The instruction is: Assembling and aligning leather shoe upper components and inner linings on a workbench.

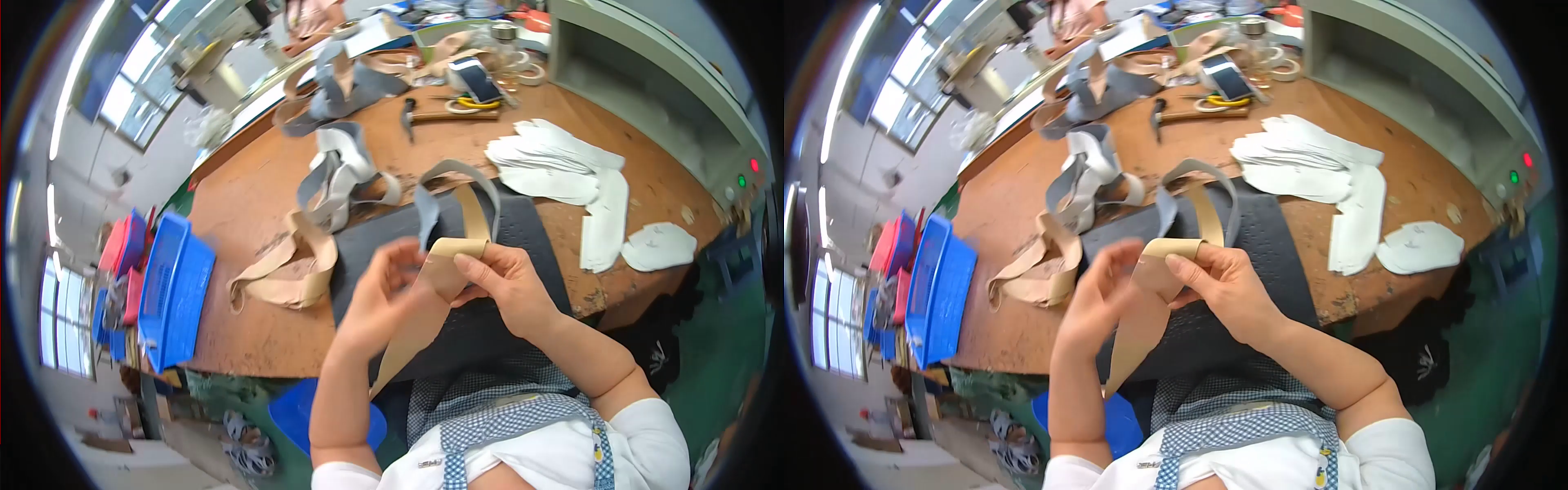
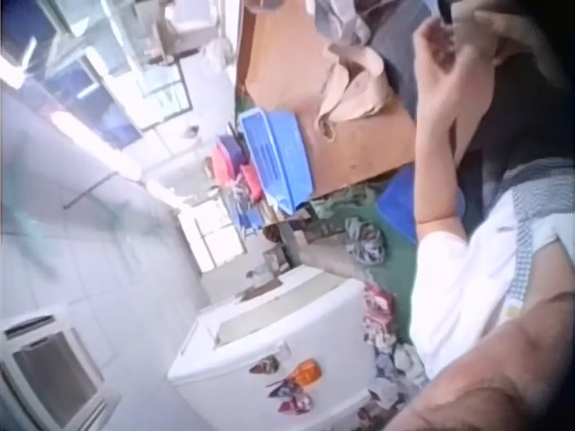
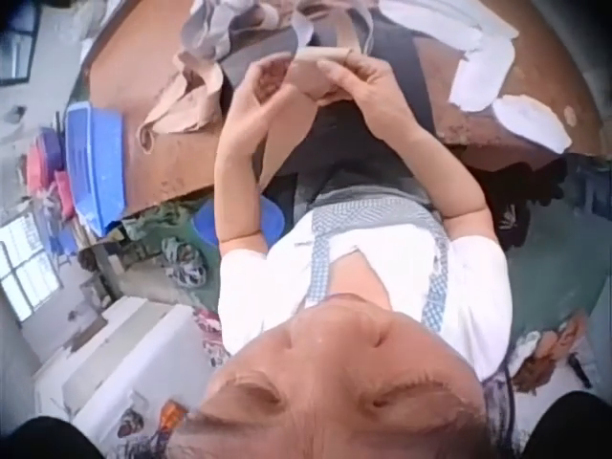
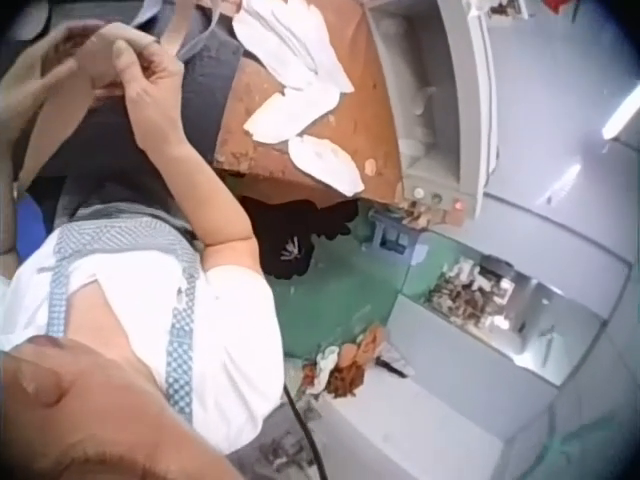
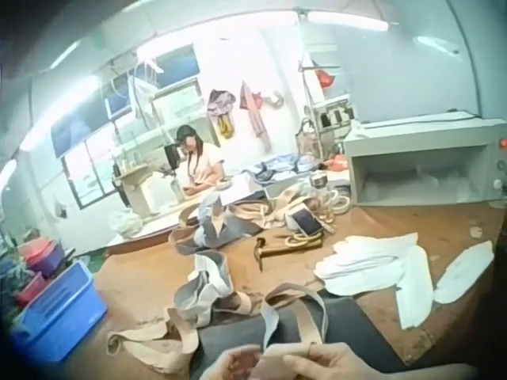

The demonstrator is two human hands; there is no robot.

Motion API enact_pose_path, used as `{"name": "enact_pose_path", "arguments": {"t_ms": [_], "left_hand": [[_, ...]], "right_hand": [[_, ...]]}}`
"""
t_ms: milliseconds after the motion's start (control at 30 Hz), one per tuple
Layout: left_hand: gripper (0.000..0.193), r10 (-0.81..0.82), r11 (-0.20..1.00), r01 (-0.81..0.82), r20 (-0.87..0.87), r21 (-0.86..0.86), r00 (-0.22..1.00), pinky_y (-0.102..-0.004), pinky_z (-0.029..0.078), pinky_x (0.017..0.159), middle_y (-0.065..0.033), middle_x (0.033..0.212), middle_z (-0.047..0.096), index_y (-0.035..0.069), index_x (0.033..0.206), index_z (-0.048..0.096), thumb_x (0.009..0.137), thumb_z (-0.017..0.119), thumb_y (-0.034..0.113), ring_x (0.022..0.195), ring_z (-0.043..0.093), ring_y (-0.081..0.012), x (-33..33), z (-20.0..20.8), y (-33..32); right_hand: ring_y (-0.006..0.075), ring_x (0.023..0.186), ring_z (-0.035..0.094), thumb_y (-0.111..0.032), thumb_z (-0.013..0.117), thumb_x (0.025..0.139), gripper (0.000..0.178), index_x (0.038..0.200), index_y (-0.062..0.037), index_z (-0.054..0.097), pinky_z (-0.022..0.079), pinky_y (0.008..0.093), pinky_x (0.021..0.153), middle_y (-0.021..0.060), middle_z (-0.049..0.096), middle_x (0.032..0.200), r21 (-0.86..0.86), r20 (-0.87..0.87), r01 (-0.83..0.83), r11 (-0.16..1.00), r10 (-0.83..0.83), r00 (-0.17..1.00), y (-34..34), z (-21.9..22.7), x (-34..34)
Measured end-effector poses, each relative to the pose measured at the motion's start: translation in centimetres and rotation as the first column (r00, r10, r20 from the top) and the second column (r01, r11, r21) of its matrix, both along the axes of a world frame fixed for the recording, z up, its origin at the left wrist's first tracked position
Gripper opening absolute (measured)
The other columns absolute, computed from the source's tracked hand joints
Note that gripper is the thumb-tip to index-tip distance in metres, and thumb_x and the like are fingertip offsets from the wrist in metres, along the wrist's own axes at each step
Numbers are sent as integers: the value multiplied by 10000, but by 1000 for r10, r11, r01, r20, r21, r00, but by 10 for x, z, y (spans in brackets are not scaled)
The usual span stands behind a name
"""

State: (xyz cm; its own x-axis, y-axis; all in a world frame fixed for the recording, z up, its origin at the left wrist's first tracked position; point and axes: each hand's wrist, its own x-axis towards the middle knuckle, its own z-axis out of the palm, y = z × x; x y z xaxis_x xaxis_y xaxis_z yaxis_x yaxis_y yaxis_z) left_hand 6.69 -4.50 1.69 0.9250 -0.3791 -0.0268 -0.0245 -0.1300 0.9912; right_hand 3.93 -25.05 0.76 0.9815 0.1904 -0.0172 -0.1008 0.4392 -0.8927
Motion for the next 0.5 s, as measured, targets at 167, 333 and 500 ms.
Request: {"name": "enact_pose_path", "arguments": {"t_ms": [167,333,500], "left_hand": [[317,44,982,-91,-271,-164,962,-267,534,824,-71,1019,707,-36,1162,646,888,771,64,905,665,-116,-33,-17,-17],[222,-119,888,-9,-247,-461,962,-243,528,792,-59,974,713,-27,1083,676,890,765,37,870,663,-94,-40,-27,-35],[169,5,898,-97,-210,-430,978,-252,540,777,-46,952,717,-29,1041,670,887,738,-16,846,681,-113,-48,-13,-59]], "right_hand": [[144,909,711,-243,563,1051,315,1237,-7,656,598,313,793,63,724,1049,12,-133,-28,1000,29,991,-39,-18,-8],[155,914,713,-274,530,1062,325,1213,-9,641,587,320,815,73,722,1033,311,-265,-2,950,89,960,-48,-18,-15],[158,881,717,-324,577,1040,347,1137,-2,664,580,284,734,92,720,1016,-28,-73,-74,997,72,995,-72,-3,-33]]}}
